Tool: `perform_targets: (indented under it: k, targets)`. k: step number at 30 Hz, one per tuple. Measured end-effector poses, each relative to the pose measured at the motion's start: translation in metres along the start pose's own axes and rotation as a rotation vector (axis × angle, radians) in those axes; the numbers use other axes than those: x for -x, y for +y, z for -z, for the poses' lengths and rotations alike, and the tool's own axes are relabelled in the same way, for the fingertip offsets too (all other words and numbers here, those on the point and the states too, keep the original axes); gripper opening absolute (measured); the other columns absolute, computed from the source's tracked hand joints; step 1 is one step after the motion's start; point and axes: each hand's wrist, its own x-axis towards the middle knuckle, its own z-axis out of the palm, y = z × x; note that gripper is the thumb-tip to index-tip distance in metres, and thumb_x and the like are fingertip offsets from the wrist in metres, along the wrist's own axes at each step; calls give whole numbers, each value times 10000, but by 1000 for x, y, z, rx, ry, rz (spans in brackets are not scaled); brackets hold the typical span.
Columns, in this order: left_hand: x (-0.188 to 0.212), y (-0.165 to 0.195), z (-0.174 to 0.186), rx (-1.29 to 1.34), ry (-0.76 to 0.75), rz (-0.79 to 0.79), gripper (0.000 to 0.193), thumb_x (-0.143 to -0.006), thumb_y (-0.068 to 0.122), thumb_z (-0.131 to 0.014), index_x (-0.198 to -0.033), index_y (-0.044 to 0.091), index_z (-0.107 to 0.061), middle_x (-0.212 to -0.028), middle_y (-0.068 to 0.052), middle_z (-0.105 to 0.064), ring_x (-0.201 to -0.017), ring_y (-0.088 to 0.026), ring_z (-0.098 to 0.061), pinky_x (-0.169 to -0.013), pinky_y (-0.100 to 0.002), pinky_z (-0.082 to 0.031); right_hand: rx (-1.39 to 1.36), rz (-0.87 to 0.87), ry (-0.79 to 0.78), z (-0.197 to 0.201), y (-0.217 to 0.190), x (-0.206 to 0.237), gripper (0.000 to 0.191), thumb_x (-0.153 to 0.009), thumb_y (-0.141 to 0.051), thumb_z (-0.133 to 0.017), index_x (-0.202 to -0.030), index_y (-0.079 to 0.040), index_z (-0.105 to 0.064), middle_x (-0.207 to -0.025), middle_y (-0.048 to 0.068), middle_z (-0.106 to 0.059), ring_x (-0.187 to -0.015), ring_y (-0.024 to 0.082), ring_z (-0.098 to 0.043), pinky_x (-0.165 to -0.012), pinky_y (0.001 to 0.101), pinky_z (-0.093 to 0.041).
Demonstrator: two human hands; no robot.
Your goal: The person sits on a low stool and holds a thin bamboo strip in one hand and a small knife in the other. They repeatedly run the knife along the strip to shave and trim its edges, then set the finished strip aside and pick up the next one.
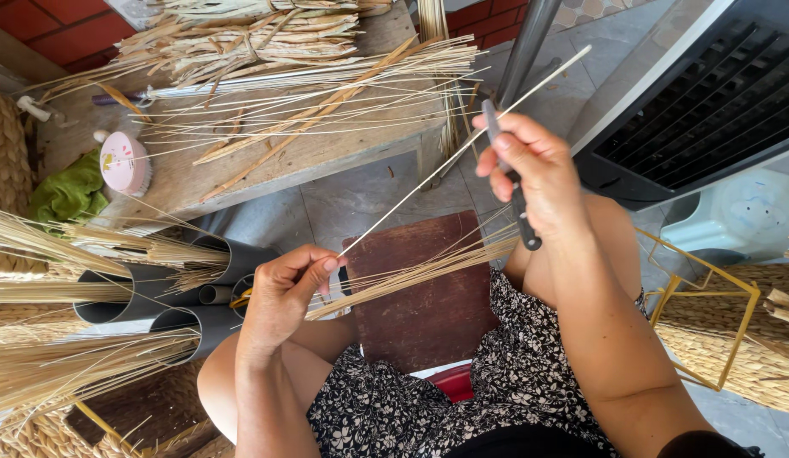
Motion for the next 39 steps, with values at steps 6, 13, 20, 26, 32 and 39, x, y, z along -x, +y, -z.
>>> perform_targets:
  k: [6,13,20,26,32,39]
  targets:
    - [4,0,6,-34,-4,57,132,-951,141,-710,-956,41,-796,-699,26,-674,-618,-44,-524,-573,-219,-451,-69,35,169,40,-8,1,248,-1110,-144,-569,-1318,-52,-670,-833,67,-636,-559,84,-474,-509,240,-394]
    - [5,2,13,-5,64,52,137,-967,137,-701,-964,29,-784,-726,28,-670,-638,-31,-515,-580,-206,-436,-228,210,353,68,-21,-5,253,-1153,-125,-558,-1378,-59,-654,-896,77,-654,-628,115,-520,-561,270,-425]
    - [-7,-1,-14,-8,82,-9,133,-969,123,-688,-984,25,-775,-741,39,-696,-622,-27,-542,-545,-203,-437,162,-183,-276,-36,28,22,425,-1055,-137,-515,-1480,-125,-518,-775,68,-689,-505,46,-501,-462,189,-435]
    - [-12,1,-28,2,11,31,140,-983,141,-691,-996,28,-773,-676,29,-636,-629,-24,-559,-566,-201,-474,184,-200,-459,-86,57,39,400,-1069,-120,-494,-1467,-95,-535,-787,46,-680,-530,30,-489,-476,176,-427]
    - [-8,4,-16,-35,39,35,140,-974,133,-690,-983,34,-789,-642,32,-618,-608,-24,-522,-547,-206,-405,97,-136,-258,-56,50,18,310,-1083,-116,-502,-1353,-37,-630,-786,67,-676,-536,47,-519,-465,185,-429]
    - [-2,3,-5,-48,48,40,126,-963,144,-705,-962,49,-787,-656,38,-622,-617,-20,-517,-553,-202,-412,1,-61,-41,-13,25,7,295,-1081,-126,-530,-1340,-37,-641,-798,80,-660,-550,64,-515,-484,198,-416]
